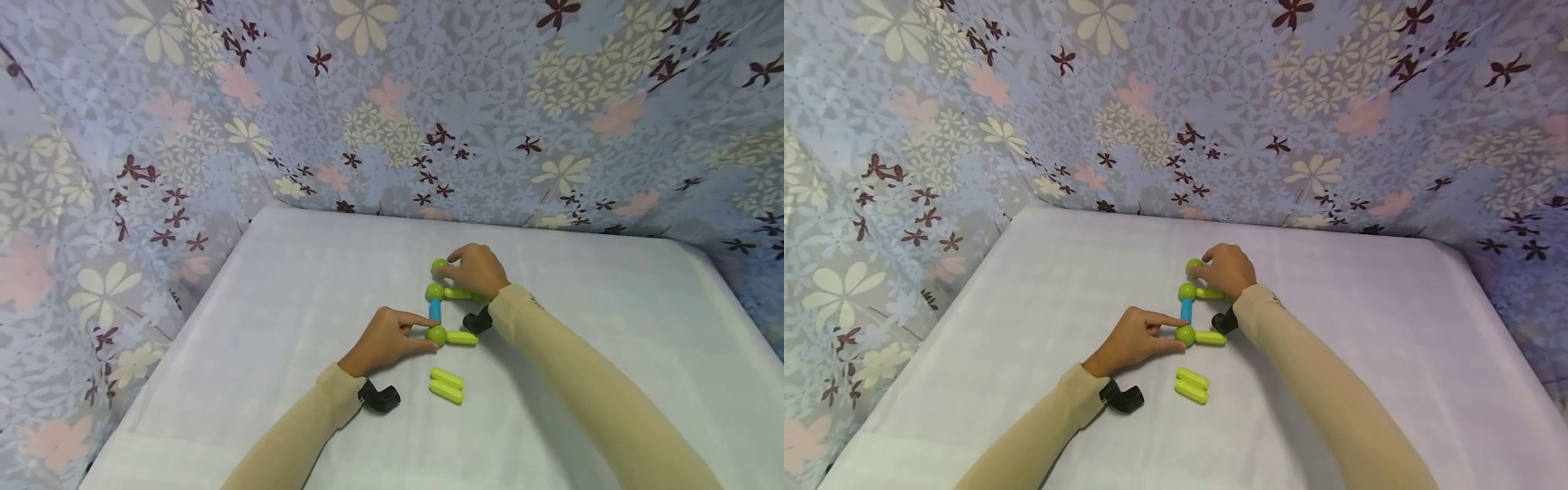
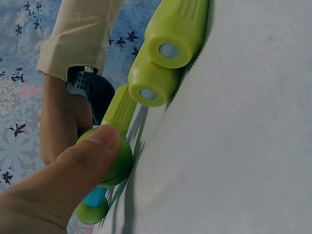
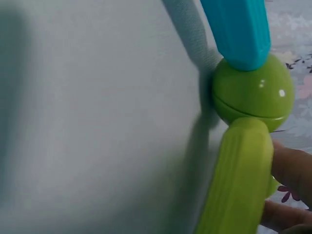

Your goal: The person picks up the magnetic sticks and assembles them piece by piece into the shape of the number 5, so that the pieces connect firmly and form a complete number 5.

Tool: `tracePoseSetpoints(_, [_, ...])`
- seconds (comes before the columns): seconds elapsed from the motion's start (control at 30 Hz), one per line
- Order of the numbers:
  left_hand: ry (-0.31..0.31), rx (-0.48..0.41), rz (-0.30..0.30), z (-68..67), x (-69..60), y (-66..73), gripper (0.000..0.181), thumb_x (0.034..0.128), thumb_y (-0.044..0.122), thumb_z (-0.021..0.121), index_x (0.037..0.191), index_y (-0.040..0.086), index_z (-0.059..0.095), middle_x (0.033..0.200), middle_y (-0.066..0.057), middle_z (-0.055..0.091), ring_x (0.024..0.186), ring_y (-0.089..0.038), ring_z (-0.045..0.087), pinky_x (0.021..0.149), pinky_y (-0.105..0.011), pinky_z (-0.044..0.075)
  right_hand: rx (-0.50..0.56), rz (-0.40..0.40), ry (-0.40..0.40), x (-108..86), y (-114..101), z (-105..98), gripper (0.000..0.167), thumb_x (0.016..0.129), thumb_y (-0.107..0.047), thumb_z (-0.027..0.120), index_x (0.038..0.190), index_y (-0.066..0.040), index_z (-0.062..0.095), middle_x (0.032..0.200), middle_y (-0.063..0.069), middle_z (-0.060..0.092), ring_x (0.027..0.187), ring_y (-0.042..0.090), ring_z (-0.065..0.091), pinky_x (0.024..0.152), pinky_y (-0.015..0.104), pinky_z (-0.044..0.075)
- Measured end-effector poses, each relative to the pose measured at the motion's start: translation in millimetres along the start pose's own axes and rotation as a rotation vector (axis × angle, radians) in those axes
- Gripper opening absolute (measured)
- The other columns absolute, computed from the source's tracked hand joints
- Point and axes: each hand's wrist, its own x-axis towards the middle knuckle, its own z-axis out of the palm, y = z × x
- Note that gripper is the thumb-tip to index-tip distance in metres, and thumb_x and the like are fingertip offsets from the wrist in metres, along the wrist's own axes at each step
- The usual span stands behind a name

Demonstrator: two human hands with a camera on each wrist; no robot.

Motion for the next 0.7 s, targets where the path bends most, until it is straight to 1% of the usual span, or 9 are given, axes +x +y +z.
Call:
tracePoseSetpoints(0.1, [-0.007, -0.002, 0.002, 2.0, 0.4, 0.2, 0.037, 0.0811, 0.032, 0.089, 0.114, 0.019, 0.080, 0.055, 0.013, 0.029, 0.052, -0.002, 0.026, 0.050, -0.022, 0.024, 0.007, -0.006, 0.004, -3.0, 2.6, -0.4, 0.049, 0.090, -0.042, 0.077, 0.117, 0.000, 0.075, 0.093, 0.012, 0.071, 0.077, 0.024, 0.057, 0.069, 0.037, 0.048])
tracePoseSetpoints(0.2, [-0.008, -0.006, -0.001, 2.7, -0.1, -0.3, 0.037, 0.0809, 0.033, 0.089, 0.114, 0.020, 0.081, 0.054, 0.013, 0.030, 0.052, -0.002, 0.026, 0.049, -0.022, 0.024, 0.026, -0.027, 0.037, -10.2, 5.5, -4.0, 0.048, 0.091, -0.041, 0.076, 0.118, -0.002, 0.075, 0.085, 0.009, 0.069, 0.072, 0.022, 0.053, 0.065, 0.036, 0.045])
tracePoseSetpoints(0.33, [0.006, -0.017, -0.003, 2.6, -0.7, -1.3, 0.036, 0.0801, 0.032, 0.090, 0.113, 0.019, 0.081, 0.054, 0.013, 0.030, 0.051, -0.003, 0.025, 0.049, -0.022, 0.024, 0.107, -0.055, 0.084, -29.2, 8.5, -15.0, 0.050, 0.092, -0.044, 0.076, 0.122, -0.004, 0.074, 0.068, 0.006, 0.056, 0.060, 0.021, 0.045, 0.056, 0.034, 0.038])
tracePoseSetpoints(0.43, [0.006, -0.021, -0.004, 2.5, -0.8, -1.2, 0.036, 0.0802, 0.031, 0.089, 0.113, 0.019, 0.081, 0.054, 0.013, 0.030, 0.051, -0.002, 0.026, 0.049, -0.022, 0.025, 0.182, -0.061, 0.104, -53.0, 12.4, -23.5, 0.055, 0.091, -0.049, 0.076, 0.126, -0.007, 0.073, 0.058, 0.002, 0.043, 0.052, 0.018, 0.037, 0.049, 0.031, 0.031])
tracePoseSetpoints(0.53, [0.006, -0.016, -0.009, 1.6, -1.0, 0.1, 0.036, 0.0801, 0.032, 0.090, 0.113, 0.019, 0.081, 0.054, 0.013, 0.031, 0.051, -0.002, 0.027, 0.049, -0.022, 0.025, 0.232, -0.076, 0.131, -82.5, 20.0, -26.1, 0.055, 0.088, -0.050, 0.078, 0.126, -0.010, 0.073, 0.055, -0.002, 0.037, 0.048, 0.015, 0.031, 0.045, 0.029, 0.026])
tracePoseSetpoints(0.6, [0.005, -0.014, -0.017, 0.9, -1.0, 1.1, 0.036, 0.0799, 0.031, 0.090, 0.112, 0.019, 0.081, 0.054, 0.013, 0.031, 0.051, -0.002, 0.027, 0.049, -0.022, 0.026, 0.242, -0.083, 0.156, -102.4, 27.1, -24.1, 0.053, 0.087, -0.049, 0.080, 0.124, -0.012, 0.074, 0.054, -0.003, 0.035, 0.048, 0.013, 0.029, 0.045, 0.029, 0.026])
tracePoseSetpoints(0.7, [0.007, -0.017, -0.027, -0.4, -0.5, 1.8, 0.036, 0.0794, 0.031, 0.090, 0.112, 0.018, 0.081, 0.054, 0.012, 0.031, 0.051, -0.002, 0.027, 0.049, -0.022, 0.026, 0.261, -0.064, 0.168, -128.3, 39.5, -15.8, 0.050, 0.086, -0.047, 0.081, 0.123, -0.014, 0.075, 0.053, -0.005, 0.032, 0.048, 0.011, 0.027, 0.045, 0.028, 0.027])
